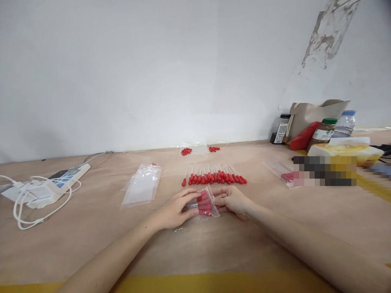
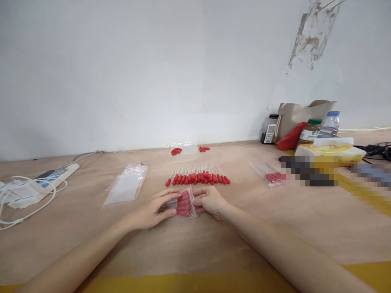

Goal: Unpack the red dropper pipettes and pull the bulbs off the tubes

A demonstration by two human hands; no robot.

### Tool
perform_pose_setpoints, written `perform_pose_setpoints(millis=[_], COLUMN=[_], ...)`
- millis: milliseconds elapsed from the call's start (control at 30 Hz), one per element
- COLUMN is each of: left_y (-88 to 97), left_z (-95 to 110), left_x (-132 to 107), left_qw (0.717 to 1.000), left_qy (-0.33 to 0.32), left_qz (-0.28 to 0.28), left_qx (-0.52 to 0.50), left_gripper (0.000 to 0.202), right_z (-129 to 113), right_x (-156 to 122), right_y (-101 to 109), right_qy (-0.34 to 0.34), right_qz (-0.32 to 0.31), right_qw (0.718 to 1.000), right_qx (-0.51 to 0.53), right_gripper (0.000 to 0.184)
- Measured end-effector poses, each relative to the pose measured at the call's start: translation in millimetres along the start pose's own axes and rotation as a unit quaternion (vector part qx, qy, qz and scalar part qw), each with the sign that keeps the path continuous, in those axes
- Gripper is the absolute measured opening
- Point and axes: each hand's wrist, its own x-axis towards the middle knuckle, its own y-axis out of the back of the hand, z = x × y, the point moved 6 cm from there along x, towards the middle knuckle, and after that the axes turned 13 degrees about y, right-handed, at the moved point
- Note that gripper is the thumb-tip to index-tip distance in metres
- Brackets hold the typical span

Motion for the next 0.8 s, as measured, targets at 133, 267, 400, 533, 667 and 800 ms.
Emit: perform_pose_setpoints(millis=[133,267,400,533,667,800], left_y=[-2.0,-6.1,-3.4,-4.8,-10.4,-10.6], left_z=[15,26,30,24,20,17], left_x=[20,34,37,38,36,36], left_qw=[0.995,0.979,0.958,0.955,0.958,0.963], left_qy=[-0.069,-0.159,-0.24,-0.238,-0.217,-0.208], left_qz=[0.071,0.097,0.131,0.153,0.154,0.155], left_qx=[0.015,0.078,0.084,0.086,0.103,0.079], left_gripper=[0.032,0.029,0.026,0.028,0.03,0.03], right_z=[0,-4,-3,-2,-5,-21], right_x=[3,2,2,4,3,-6], right_y=[-2,-5,-4,-3,-5,-7], right_qy=[0.016,0.043,0.062,0.09,0.122,0.245], right_qz=[0.023,0.019,0.021,0.012,-0.031,-0.081], right_qw=[1.0,0.999,0.998,0.996,0.991,0.947], right_qx=[0.007,-0.008,-0.015,-0.016,-0.053,-0.189], right_gripper=[0.036,0.04,0.046,0.041,0.029,0.008])
